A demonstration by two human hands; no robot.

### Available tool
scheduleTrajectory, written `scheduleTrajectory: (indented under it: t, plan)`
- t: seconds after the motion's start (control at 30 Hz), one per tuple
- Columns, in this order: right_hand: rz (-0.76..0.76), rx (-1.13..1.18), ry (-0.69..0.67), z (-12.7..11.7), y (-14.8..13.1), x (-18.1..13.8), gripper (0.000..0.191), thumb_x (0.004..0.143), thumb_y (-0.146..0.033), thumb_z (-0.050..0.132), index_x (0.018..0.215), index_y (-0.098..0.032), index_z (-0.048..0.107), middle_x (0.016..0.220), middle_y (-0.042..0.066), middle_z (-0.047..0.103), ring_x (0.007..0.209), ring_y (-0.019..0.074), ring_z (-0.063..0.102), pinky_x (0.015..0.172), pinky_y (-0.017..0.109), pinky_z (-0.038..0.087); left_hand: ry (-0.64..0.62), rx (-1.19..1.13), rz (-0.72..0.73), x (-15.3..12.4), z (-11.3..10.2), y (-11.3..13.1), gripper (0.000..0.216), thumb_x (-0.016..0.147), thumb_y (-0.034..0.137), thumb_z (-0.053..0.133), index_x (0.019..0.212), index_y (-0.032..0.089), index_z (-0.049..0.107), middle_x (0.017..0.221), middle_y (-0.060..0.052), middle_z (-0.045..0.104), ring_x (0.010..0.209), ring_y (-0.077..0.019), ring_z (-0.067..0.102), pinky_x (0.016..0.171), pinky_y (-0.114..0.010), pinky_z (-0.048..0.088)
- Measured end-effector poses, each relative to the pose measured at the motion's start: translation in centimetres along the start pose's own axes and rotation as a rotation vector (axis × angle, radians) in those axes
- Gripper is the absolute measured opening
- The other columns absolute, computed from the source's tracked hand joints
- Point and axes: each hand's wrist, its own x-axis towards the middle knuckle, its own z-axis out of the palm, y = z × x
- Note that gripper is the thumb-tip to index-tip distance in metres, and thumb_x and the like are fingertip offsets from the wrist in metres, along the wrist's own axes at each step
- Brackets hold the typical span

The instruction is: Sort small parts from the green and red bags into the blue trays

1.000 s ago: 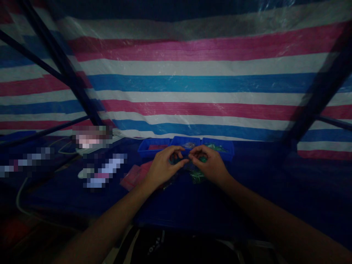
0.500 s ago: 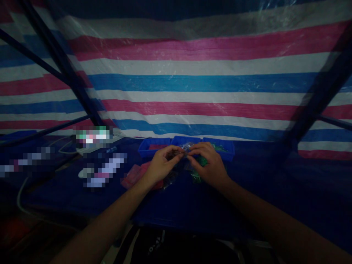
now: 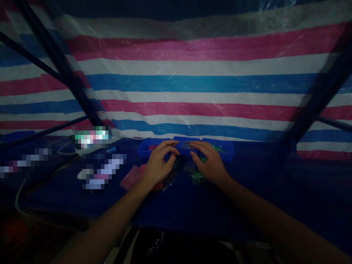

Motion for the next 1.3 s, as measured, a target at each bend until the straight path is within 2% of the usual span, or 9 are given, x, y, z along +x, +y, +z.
scheduleTrajectory:
  t: [0.1,0.23,0.43,0.57,0.63,0.7,0.87,1.2,1.3]
  plan:
    - [-0.11,-0.153,-0.085,0.2,1.6,0.2,0.046,0.091,-0.025,0.065,0.137,-0.025,0.06,0.14,0.011,0.062,0.136,0.031,0.051,0.114,0.061,0.04,0.012,0.053,0.026,0.1,-0.2,-0.1,0.021,0.089,0.003,0.054,0.091,0.02,0.067,0.126,-0.008,0.064,0.124,-0.0228,0.059,0.109,-0.046,0.045]
    - [-0.167,-0.205,-0.237,0.5,3.0,-0.1,0.025,0.091,-0.023,0.065,0.115,-0.024,0.071,0.135,0.01,0.066,0.142,0.0327,0.044,0.113,0.066,0.038,-0.023,0.08,0.045,0.0,-0.2,-0.1,0.021,0.088,0.004,0.055,0.091,0.02,0.067,0.124,-0.008,0.065,0.123,-0.0238,0.058,0.109,-0.048,0.044]
    - [-0.171,-0.193,-0.184,-0.1,1.5,-0.1,0.024,0.093,-0.025,0.064,0.116,-0.024,0.069,0.129,0.01,0.068,0.135,0.031,0.051,0.112,0.061,0.041,-0.039,0.083,0.044,0.0,-0.2,-0.2,0.02,0.089,0.004,0.054,0.092,0.02,0.066,0.121,-0.007,0.066,0.121,-0.0233,0.059,0.109,-0.047,0.044]
    - [-0.22,-0.11,-0.421,-0.4,-0.5,-0.7,0.029,0.094,-0.034,0.065,0.121,-0.024,0.067,0.115,0.009,0.072,0.114,0.0269,0.062,0.102,0.051,0.05,-0.041,0.112,0.059,-0.1,-0.2,-0.2,0.021,0.088,0.003,0.054,0.092,0.02,0.066,0.119,-0.007,0.066,0.118,-0.0233,0.06,0.108,-0.047,0.045]
    - [-0.231,-0.092,-0.529,-0.3,-1.0,-1.2,0.032,0.092,-0.036,0.068,0.121,-0.023,0.067,0.117,0.009,0.071,0.112,0.0264,0.063,0.101,0.049,0.051,-0.053,0.132,0.078,-0.1,-0.2,-0.2,0.021,0.088,0.003,0.053,0.092,0.02,0.066,0.117,-0.007,0.067,0.116,-0.0232,0.06,0.106,-0.047,0.045]
    - [-0.228,-0.086,-0.581,-0.1,-0.9,-1.5,0.031,0.091,-0.031,0.068,0.121,-0.023,0.067,0.118,0.01,0.07,0.112,0.026,0.063,0.101,0.048,0.051,-0.071,0.146,0.102,-0.1,-0.2,-0.2,0.021,0.088,0.004,0.053,0.093,0.019,0.066,0.116,-0.007,0.066,0.115,-0.0232,0.06,0.106,-0.046,0.045]
    - [-0.189,-0.087,-0.565,0.3,0.3,-1.7,0.031,0.091,-0.014,0.061,0.119,-0.025,0.068,0.11,0.007,0.073,0.106,0.0234,0.066,0.095,0.043,0.054,-0.098,0.168,0.139,-0.2,-0.1,-0.4,0.019,0.089,0.005,0.053,0.095,0.019,0.065,0.112,-0.007,0.067,0.111,-0.0225,0.06,0.106,-0.045,0.044]
    - [-0.17,-0.21,-0.666,0.1,0.0,-1.6,0.023,0.096,-0.017,0.056,0.114,-0.022,0.069,0.108,0.006,0.074,0.1,0.0221,0.068,0.089,0.037,0.054,-0.167,0.196,0.112,-0.5,0.6,-0.4,0.018,0.091,0.007,0.052,0.095,0.019,0.065,0.106,-0.005,0.067,0.107,-0.0216,0.06,0.101,-0.041,0.049]
    - [-0.201,-0.234,-0.669,0.2,-0.1,-1.7,0.023,0.096,-0.015,0.055,0.113,-0.022,0.068,0.108,0.007,0.073,0.101,0.0231,0.067,0.091,0.038,0.053,-0.206,0.228,0.098,-0.7,0.8,-0.2,0.019,0.09,0.011,0.055,0.104,0.018,0.067,0.109,-0.006,0.068,0.108,-0.0226,0.06,0.102,-0.041,0.049]
